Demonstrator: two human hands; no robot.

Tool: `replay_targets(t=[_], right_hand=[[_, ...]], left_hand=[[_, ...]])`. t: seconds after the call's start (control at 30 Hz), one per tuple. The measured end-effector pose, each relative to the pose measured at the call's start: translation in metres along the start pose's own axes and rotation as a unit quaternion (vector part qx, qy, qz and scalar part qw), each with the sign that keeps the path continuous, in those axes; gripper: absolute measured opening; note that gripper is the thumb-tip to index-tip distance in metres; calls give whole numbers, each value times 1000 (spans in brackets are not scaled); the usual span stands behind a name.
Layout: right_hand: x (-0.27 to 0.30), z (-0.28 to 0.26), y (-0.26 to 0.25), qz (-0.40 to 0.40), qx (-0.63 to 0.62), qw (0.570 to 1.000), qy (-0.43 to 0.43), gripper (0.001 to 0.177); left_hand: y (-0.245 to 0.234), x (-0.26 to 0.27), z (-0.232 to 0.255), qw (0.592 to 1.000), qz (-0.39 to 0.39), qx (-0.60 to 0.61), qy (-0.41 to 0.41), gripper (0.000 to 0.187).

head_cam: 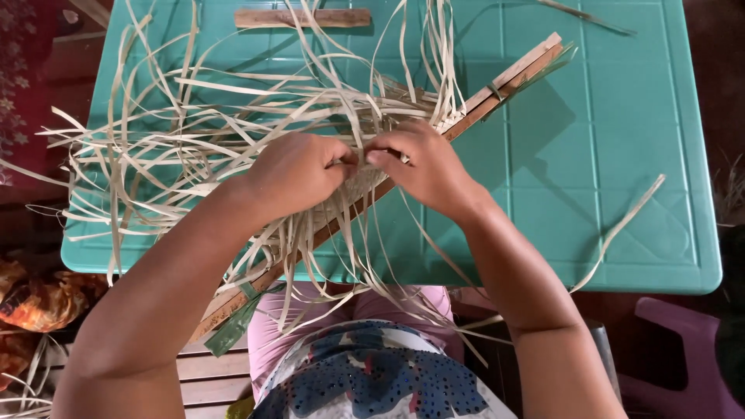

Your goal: Weaving dried plant fibers around a wooden guide on a table to create a mat.

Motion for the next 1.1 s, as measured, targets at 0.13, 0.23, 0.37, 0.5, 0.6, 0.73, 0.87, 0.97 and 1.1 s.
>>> replay_targets(t=[0.13,0.23,0.37,0.5,0.6,0.73,0.87,0.97,1.1], right_hand=[[-5,-9,-6,-63,-124,983,119,24],[-9,-6,-3,-107,-176,964,167,26],[-9,10,8,-80,-178,965,174,23],[-5,9,9,-29,-166,972,165,17],[-1,5,10,14,-188,969,161,16],[9,19,18,86,-290,937,173,20],[20,0,19,103,-301,934,164,22],[26,-33,17,94,-167,978,86,7],[42,-25,34,143,-12,989,-19,12]], left_hand=[[0,3,2,1000,9,-1,8,19],[-1,8,3,1000,13,-14,5,19],[4,1,-6,1000,15,-5,20,21],[5,3,-7,999,10,-6,40,23],[3,4,-6,999,8,-12,48,25],[-1,4,-4,998,18,-20,61,28],[7,-11,-9,994,37,-16,99,29],[1,-5,-6,994,21,45,98,26],[-9,8,-5,992,-36,115,40,29]])
Point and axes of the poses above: each hand's wrist, its own x-axis away from the middle knuckle, its own y-axis out of the palm, z = x × y, the point moved 2 cm from there along -x, towards the middle knuckle, and after that the axes turned 5 degrees about -y, right-handed, at the moved point
